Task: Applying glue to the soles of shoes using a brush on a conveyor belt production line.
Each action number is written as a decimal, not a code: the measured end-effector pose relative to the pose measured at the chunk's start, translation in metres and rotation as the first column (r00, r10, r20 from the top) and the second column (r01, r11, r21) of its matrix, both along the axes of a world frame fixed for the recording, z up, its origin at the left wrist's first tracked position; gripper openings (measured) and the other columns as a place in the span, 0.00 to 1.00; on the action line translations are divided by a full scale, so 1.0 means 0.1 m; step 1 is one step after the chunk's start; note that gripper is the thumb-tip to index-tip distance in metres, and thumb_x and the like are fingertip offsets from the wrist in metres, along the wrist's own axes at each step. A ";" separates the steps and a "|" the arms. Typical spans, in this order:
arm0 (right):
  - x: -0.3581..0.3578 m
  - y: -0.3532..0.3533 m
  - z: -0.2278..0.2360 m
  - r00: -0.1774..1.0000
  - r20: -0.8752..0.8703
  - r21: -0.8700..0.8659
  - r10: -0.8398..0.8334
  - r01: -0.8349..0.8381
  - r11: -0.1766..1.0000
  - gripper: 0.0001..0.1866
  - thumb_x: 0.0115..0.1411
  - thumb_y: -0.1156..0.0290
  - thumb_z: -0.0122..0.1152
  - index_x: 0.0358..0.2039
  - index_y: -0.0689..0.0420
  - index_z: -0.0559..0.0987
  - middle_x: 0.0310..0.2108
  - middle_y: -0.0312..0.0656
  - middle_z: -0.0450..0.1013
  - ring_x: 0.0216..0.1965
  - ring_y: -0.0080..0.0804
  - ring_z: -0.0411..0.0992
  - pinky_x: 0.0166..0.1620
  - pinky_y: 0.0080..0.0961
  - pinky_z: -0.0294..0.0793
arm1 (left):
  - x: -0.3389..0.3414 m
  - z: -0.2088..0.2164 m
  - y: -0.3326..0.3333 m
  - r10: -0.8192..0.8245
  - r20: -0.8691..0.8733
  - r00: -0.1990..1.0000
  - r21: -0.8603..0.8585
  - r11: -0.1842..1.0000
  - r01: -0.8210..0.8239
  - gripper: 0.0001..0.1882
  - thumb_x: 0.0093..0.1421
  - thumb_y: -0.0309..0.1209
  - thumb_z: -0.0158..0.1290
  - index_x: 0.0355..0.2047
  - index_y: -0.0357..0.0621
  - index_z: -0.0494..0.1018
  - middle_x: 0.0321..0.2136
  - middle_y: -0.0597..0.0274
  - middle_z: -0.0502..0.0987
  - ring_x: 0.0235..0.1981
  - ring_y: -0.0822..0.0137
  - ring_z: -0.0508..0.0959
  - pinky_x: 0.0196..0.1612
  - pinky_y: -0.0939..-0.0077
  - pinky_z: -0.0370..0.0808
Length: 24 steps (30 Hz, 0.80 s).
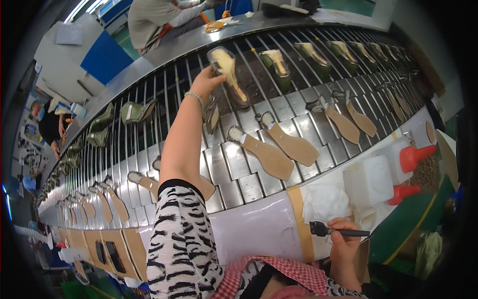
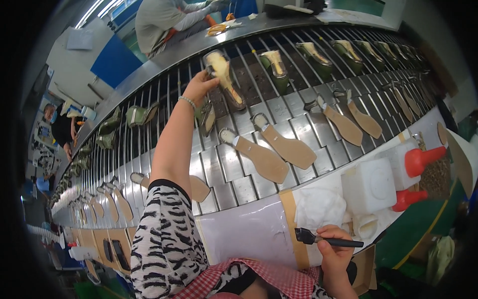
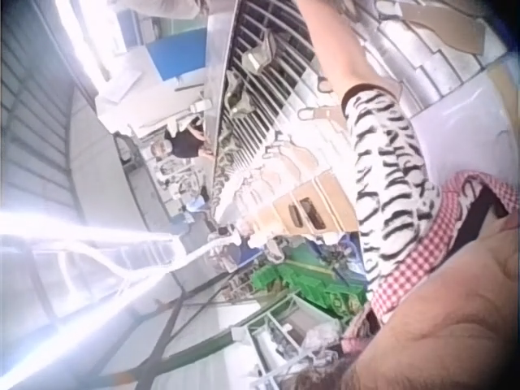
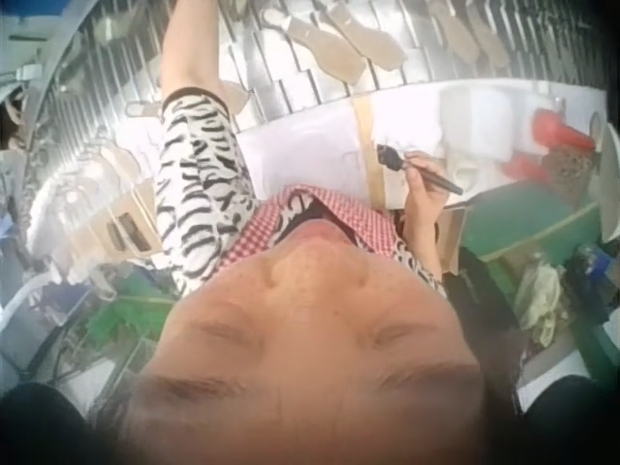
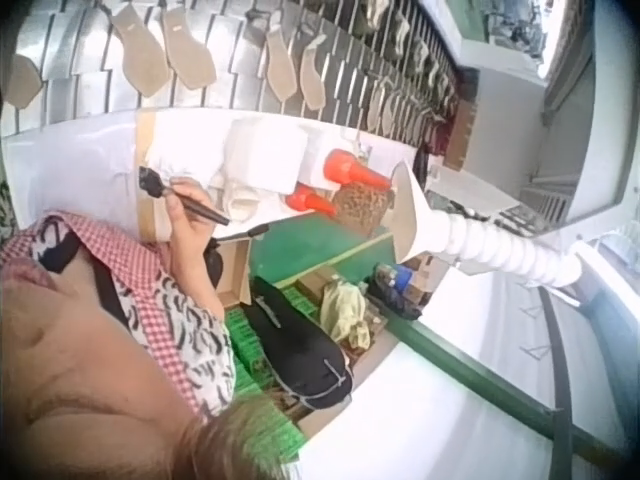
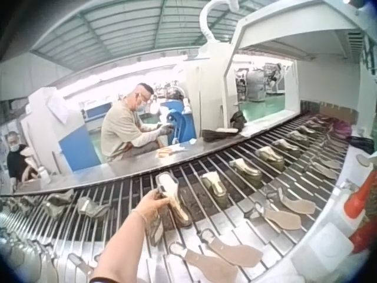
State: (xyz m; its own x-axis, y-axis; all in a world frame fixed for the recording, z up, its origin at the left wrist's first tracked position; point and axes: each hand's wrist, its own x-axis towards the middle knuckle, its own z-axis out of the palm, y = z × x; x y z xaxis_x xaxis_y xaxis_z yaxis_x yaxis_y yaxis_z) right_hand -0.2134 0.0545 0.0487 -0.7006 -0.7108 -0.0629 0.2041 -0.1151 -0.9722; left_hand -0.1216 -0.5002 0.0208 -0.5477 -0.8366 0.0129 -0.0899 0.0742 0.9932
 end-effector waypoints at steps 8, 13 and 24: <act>0.10 -0.08 -0.10 1.000 -0.007 -0.070 0.022 -0.022 0.997 0.13 0.49 0.75 0.64 0.34 0.61 0.73 0.36 0.49 0.72 0.41 0.36 0.69 0.49 0.31 0.65 | 0.72 -0.08 1.15 0.431 0.713 0.553 -0.569 0.817 0.097 0.42 0.55 0.48 0.54 0.61 0.38 0.49 0.35 0.42 0.77 0.34 0.44 0.78 0.38 0.57 0.75; 0.10 0.20 -0.20 0.967 -0.255 -0.073 -0.015 -0.004 0.997 0.10 0.56 0.71 0.58 0.38 0.60 0.71 0.39 0.45 0.69 0.42 0.34 0.67 0.53 0.31 0.63 | 0.90 -0.16 1.08 0.488 0.539 0.686 -0.628 0.776 -0.059 0.38 0.56 0.39 0.51 0.62 0.43 0.47 0.33 0.41 0.77 0.32 0.44 0.78 0.37 0.53 0.73; -0.29 0.40 -0.07 0.907 -0.339 0.437 0.248 -0.081 0.896 0.20 0.63 0.57 0.51 0.42 0.64 0.72 0.38 0.50 0.71 0.37 0.34 0.68 0.40 0.31 0.68 | 2.46 1.80 2.14 -0.081 0.172 0.982 0.030 0.997 0.077 0.11 0.51 0.33 0.53 0.35 0.46 0.77 0.24 0.67 0.74 0.20 0.76 0.70 0.18 0.81 0.65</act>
State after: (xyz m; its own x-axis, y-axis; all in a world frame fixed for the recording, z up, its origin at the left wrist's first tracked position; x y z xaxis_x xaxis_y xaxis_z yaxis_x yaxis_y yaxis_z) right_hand -0.2419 0.0947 0.0413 -0.6042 -0.7869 -0.1253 -0.2063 0.3064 -0.9293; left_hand 0.1244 -0.2863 0.2007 -0.6041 -0.7897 -0.1065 -0.2556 0.0654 0.9646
